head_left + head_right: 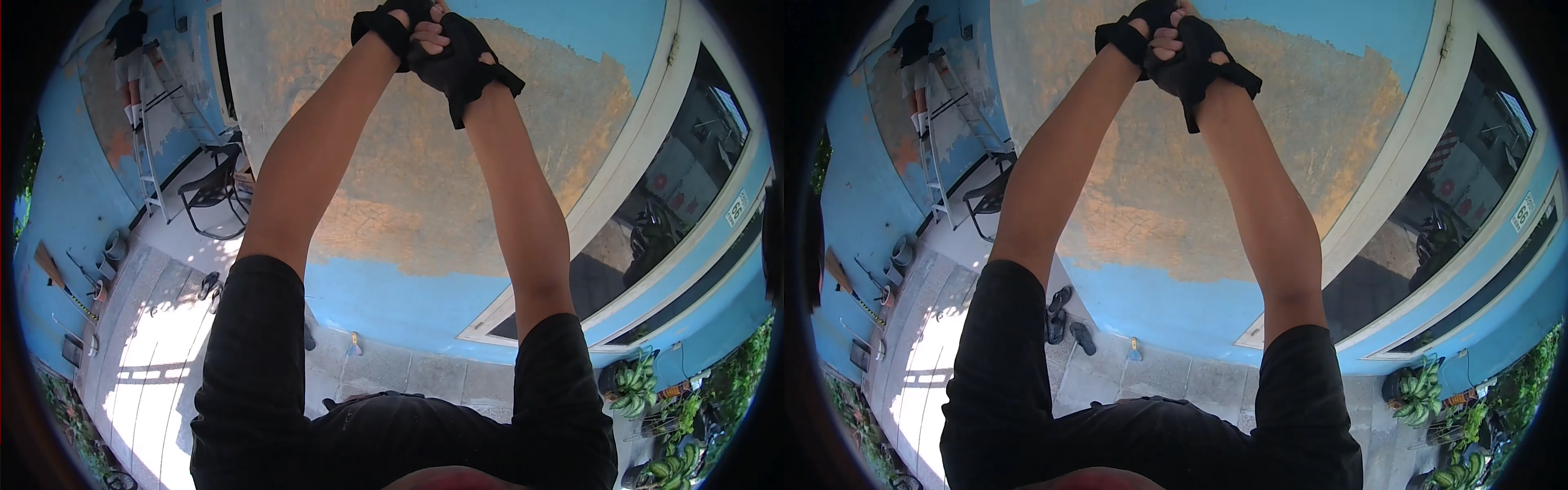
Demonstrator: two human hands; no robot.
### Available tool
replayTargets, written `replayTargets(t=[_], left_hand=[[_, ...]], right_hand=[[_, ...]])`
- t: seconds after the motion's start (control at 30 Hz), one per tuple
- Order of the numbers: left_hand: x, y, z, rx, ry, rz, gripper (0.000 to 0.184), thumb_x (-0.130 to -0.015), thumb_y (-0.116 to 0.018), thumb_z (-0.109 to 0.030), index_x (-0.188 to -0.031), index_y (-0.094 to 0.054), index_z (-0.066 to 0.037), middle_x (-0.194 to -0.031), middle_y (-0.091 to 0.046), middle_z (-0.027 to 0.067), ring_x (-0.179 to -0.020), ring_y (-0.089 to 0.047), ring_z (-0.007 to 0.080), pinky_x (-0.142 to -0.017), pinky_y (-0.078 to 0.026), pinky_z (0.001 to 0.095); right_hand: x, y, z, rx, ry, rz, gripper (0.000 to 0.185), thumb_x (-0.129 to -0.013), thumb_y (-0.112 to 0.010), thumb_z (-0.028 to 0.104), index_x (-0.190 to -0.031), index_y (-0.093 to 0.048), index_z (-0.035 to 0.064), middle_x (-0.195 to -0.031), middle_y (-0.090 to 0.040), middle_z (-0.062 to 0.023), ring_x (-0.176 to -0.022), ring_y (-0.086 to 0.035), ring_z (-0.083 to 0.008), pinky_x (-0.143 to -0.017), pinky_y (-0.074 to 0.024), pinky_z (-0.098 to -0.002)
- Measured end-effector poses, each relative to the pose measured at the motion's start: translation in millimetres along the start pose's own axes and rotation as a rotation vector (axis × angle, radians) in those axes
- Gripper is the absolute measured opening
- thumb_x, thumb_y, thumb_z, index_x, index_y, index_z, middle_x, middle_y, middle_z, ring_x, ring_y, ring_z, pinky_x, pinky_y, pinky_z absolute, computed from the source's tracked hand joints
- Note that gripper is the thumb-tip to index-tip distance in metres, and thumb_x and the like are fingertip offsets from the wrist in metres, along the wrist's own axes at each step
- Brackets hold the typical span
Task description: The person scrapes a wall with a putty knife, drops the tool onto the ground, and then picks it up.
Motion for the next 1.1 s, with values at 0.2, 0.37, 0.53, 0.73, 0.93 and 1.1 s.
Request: replayTargets(t=[0.2,0.37,0.53,0.73,0.93,1.1], left_hand=[[6.5,5.4,1.4,0.002,0.012,0.004,0.041,-0.095,-0.049,-0.05,-0.088,-0.056,-0.011,-0.077,-0.063,0.0022,-0.059,-0.057,0.0145,-0.054,-0.049,0.0308],[1.2,8.2,-11.3,-0.006,0.002,0.028,0.042,-0.095,-0.049,-0.051,-0.089,-0.056,-0.011,-0.078,-0.064,0.0021,-0.059,-0.057,0.0144,-0.054,-0.05,0.0309],[8.5,8.5,-3.3,-0.015,0.008,0.022,0.043,-0.095,-0.049,-0.052,-0.09,-0.057,-0.01,-0.079,-0.065,0.002,-0.06,-0.058,0.0143,-0.055,-0.05,0.0309],[-1.8,10.0,-20.7,-0.087,0.005,0.09,0.044,-0.095,-0.049,-0.053,-0.091,-0.057,-0.01,-0.08,-0.065,0.002,-0.061,-0.058,0.0143,-0.056,-0.051,0.0309],[75.7,15.3,56.4,-0.124,0.223,-0.019,0.045,-0.096,-0.048,-0.053,-0.088,-0.058,-0.009,-0.072,-0.065,0.0032,-0.061,-0.06,0.0157,-0.061,-0.052,0.0302],[140.7,44.2,129.1,0.41,0.477,0.571,0.045,-0.098,-0.045,-0.051,-0.098,-0.058,-0.008,-0.095,-0.068,0.0099,-0.072,-0.064,0.0197,-0.063,-0.054,0.0359]], right_hand=[[-17.9,16.1,-11.9,-0.019,0.025,-0.082,0.015,-0.101,-0.045,0.02,-0.088,-0.05,0.0169,-0.065,-0.044,-0.0002,-0.05,-0.041,-0.0076,-0.044,-0.0369,-0.0223],[-23.7,-6.6,-12.1,-0.095,0.052,-0.157,0.012,-0.1,-0.045,0.018,-0.089,-0.049,0.0194,-0.066,-0.043,0.0021,-0.046,-0.038,-0.0079,-0.041,-0.0345,-0.0212],[-14.4,14.5,-27.9,-0.059,0.091,-0.154,0.016,-0.1,-0.045,0.014,-0.085,-0.051,0.0134,-0.06,-0.043,0.0003,-0.046,-0.041,-0.0084,-0.042,-0.0354,-0.0211],[-44.0,4.7,-25.8,-0.067,0.129,-0.092,0.014,-0.101,-0.045,0.026,-0.088,-0.048,0.0206,-0.065,-0.044,0.0018,-0.05,-0.041,-0.0086,-0.043,-0.0349,-0.0233],[30.3,50.2,-66.8,0.092,0.119,-0.248,0.007,-0.103,-0.044,0.024,-0.1,-0.05,0.0222,-0.065,-0.045,0.0004,-0.046,-0.041,-0.0097,-0.041,-0.0338,-0.0239],[60.1,44.6,-60.0,0.32,0.117,-0.401,0.014,-0.1,-0.047,0.023,-0.11,-0.051,0.0153,-0.064,-0.048,-0.0009,-0.044,-0.041,-0.0127,-0.04,-0.0343,-0.0283]])
Point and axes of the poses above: each hand's wrist, its own x-axis away from the middle knuckle, its own y-axis out of the back of the hand, z = x × y, the point moved 2 cm from there along -x, towards the middle knuckle
